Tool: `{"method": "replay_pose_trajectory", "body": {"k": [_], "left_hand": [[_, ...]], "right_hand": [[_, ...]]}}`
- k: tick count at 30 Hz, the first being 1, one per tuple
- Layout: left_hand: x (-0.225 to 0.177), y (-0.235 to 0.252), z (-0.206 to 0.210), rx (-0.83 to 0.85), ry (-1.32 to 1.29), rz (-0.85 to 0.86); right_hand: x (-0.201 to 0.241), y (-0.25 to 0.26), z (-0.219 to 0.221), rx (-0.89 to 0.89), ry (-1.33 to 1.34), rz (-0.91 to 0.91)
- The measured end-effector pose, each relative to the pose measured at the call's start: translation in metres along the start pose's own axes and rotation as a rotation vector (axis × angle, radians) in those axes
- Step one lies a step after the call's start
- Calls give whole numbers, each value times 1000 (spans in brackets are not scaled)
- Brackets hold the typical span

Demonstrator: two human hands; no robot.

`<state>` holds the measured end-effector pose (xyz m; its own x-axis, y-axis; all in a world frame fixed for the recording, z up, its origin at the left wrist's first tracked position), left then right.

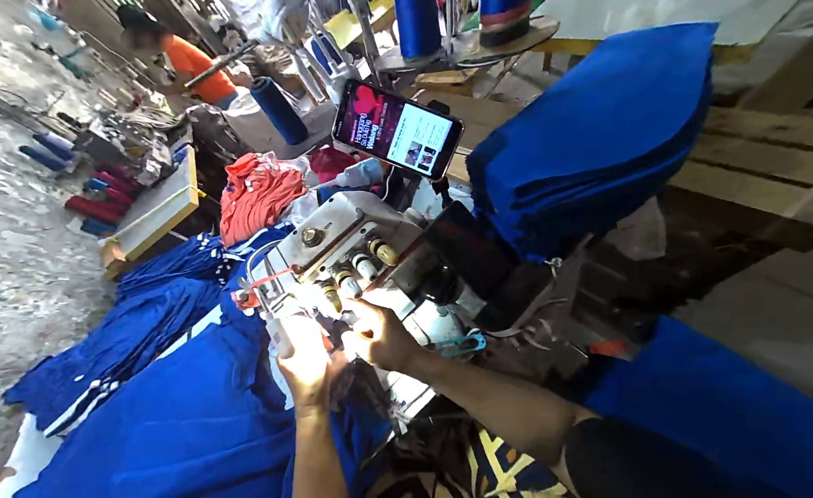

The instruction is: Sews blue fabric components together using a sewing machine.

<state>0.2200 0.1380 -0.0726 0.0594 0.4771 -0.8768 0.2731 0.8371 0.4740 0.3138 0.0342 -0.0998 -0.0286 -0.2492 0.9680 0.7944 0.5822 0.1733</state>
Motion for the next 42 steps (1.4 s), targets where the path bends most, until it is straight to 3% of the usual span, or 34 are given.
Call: {"method": "replay_pose_trajectory", "body": {"k": [5,9,13,23,33,37,42], "left_hand": [[0,-1,-1,-5,57,29],[-3,0,-2,-7,98,-20],[-3,0,-2,11,86,-52],[-8,1,-1,104,102,79],[-4,1,1,220,64,-3],[-5,1,1,225,128,101],[-5,1,1,246,131,111]], "right_hand": [[-7,-1,3,-3,90,25],[-8,-4,6,-79,112,-58],[1,-6,10,-66,167,30],[0,-5,8,-146,210,-5],[-2,-5,8,-188,194,33],[0,-4,8,-186,220,38],[0,-6,7,-184,220,41]]}}
Point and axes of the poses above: each hand's wrist, its own y-axis towards the middle knuckle, its own z-axis out of the palm, x = y × z, the point moved 6 cm from there along y, towards the middle knuckle, and after that the axes turned 13 degrees about -x, right-handed, at the moved point
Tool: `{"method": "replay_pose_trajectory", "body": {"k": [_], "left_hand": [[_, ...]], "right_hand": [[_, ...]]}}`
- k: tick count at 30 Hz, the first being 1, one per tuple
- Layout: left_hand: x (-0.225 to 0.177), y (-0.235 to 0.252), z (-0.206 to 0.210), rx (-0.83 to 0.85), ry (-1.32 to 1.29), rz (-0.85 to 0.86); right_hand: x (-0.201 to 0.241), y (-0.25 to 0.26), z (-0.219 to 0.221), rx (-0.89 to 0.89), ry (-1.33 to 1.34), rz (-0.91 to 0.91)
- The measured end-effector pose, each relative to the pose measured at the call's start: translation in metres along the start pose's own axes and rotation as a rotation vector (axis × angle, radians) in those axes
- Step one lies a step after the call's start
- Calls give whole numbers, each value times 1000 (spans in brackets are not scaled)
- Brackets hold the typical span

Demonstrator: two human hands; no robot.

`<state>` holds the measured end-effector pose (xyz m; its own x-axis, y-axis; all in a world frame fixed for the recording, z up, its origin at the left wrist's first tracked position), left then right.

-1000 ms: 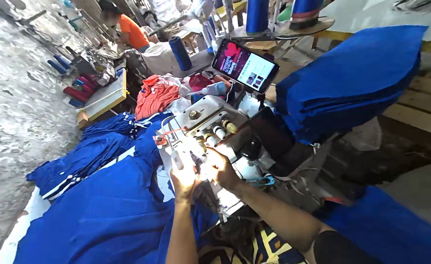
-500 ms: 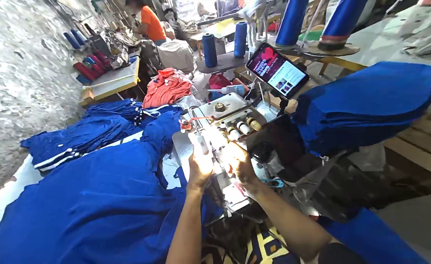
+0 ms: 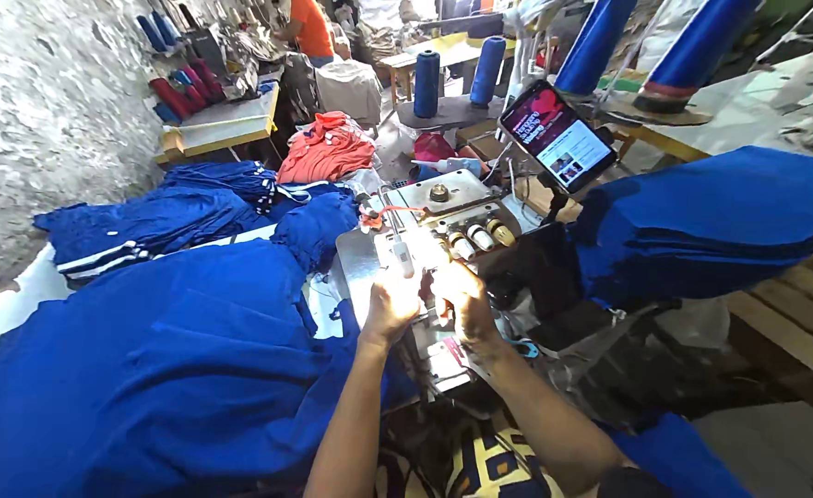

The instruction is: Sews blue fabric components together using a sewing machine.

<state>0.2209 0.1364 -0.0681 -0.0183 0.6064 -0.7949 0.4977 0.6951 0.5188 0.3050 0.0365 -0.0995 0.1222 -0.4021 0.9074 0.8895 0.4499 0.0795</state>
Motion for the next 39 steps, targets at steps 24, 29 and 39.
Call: {"method": "replay_pose_trajectory", "body": {"k": [24,29,39], "left_hand": [[1,-2,-2,-101,3,260],[2,-3,-2,-86,-6,213],[4,-5,-3,-140,-3,279]], "right_hand": [[-9,8,-1,36,49,-33],[-6,4,-5,24,43,-46],[9,-29,7,-128,-904,-1012]]}}
Point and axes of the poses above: each hand's wrist, its own y-axis towards the middle knuckle, its own z-axis out of the palm, x = y × z, the point moved 6 cm from there along y, towards the middle knuckle, and after that the axes turned 13 degrees about -x, right-handed, at the moved point
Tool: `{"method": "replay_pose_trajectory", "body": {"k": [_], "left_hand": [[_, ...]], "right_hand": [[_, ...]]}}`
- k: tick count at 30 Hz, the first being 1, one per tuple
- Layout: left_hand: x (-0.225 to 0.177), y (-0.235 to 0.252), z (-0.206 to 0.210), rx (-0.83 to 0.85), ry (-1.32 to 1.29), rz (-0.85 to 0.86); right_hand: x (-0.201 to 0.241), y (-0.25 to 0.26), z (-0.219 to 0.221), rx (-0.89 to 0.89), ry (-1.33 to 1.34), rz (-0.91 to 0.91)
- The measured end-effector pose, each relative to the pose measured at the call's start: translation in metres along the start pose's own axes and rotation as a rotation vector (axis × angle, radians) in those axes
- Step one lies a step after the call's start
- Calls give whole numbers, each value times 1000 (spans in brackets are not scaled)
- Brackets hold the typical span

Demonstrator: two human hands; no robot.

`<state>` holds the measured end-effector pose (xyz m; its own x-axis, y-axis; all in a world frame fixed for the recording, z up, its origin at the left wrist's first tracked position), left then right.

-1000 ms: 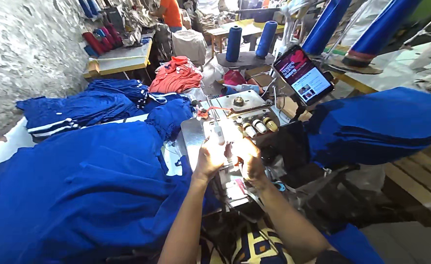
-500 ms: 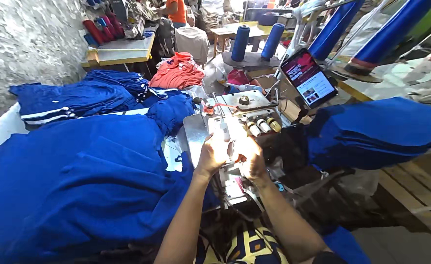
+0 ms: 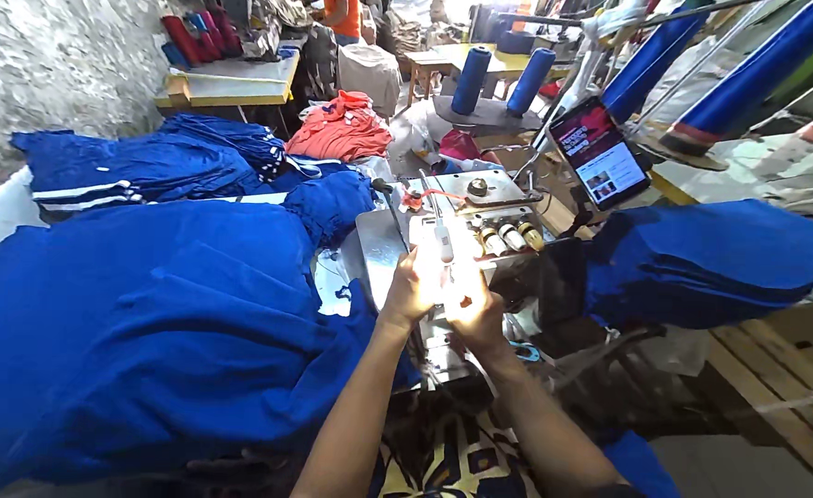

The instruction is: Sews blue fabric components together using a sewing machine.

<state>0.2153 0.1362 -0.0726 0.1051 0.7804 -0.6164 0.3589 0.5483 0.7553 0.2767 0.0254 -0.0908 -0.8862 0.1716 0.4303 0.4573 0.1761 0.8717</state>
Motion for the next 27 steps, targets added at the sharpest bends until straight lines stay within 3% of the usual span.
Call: {"method": "replay_pose_trajectory", "body": {"k": [7,13,20,27], "left_hand": [[0,-3,-5,-40,55,-125],[-2,-8,-18,-300,5,21],[9,-9,-29,-386,-19,-217],[36,-4,-38,-367,-45,-636]], "right_hand": [[18,22,-21,-16,-157,-105],[6,15,-39,5,-111,-47],[-15,18,-54,-38,-157,-15],[-33,-6,-71,44,-106,88]]}}
Point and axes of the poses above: each hand's wrist, its own y-axis towards the middle knuckle, its own z-axis out of the palm, x = y × z, the point moved 6 cm from there along y, towards the middle knuckle, and after that the axes turned 13 degrees about -x, right-handed, at the moved point
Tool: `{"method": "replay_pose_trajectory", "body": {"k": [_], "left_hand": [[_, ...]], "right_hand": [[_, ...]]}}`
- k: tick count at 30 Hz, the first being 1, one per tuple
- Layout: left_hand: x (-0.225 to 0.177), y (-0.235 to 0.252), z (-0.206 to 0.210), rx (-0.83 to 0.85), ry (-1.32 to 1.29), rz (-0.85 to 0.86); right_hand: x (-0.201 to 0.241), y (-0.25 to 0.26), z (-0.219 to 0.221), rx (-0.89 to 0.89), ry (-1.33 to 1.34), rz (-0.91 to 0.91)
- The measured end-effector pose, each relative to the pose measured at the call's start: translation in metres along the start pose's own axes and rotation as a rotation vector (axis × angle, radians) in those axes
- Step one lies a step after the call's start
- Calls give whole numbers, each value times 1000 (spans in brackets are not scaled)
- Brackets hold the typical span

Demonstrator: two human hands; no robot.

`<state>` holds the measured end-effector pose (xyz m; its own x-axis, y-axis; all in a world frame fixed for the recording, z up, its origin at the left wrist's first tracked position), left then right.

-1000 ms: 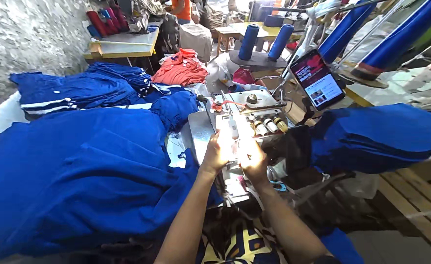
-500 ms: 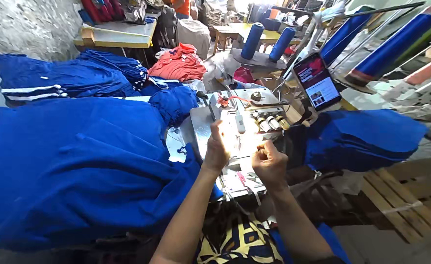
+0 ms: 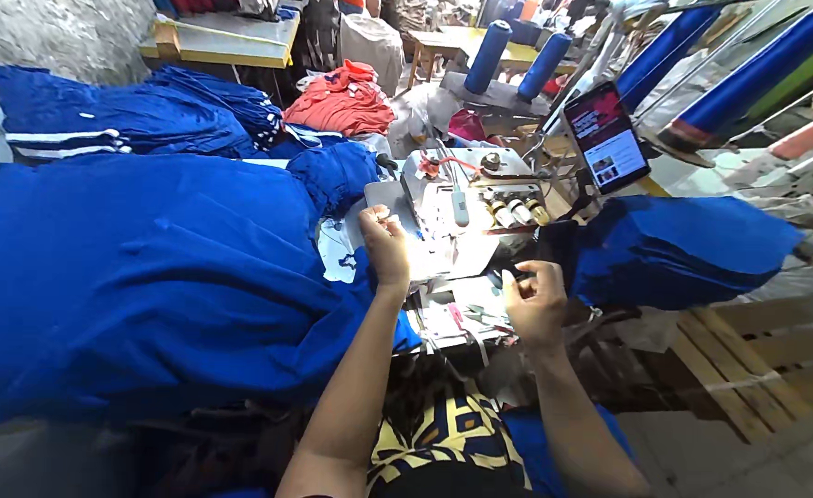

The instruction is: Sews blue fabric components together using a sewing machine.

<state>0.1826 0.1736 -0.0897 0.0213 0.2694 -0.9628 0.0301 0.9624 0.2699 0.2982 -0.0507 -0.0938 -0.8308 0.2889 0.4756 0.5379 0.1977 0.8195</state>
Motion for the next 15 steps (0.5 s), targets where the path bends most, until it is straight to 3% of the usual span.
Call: {"method": "replay_pose_trajectory", "body": {"k": [4,7,11,13,15], "left_hand": [[-4,11,8,167,143,-38],[-2,24,7,274,248,3],[-2,35,-45,144,357,148],[13,32,-72,114,357,108],[34,23,-80,192,447,51]], "right_hand": [[-20,-28,-6,39,26,104],[-28,-45,-11,25,7,1],[-41,-61,-18,-18,1,-36],[-42,-65,-21,-28,-8,18],[-33,-70,-18,8,18,63]]}}
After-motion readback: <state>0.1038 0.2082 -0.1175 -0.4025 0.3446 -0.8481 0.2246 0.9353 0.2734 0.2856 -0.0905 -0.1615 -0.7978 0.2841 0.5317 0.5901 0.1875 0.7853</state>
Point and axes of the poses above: each hand's wrist, its own y-axis towards the middle knuckle, its own z-axis out of the palm, x = y × z, the point moved 6 cm from there along y, towards the middle knuckle, and after that the axes turned 13 degrees about -x, right-handed, at the moved point
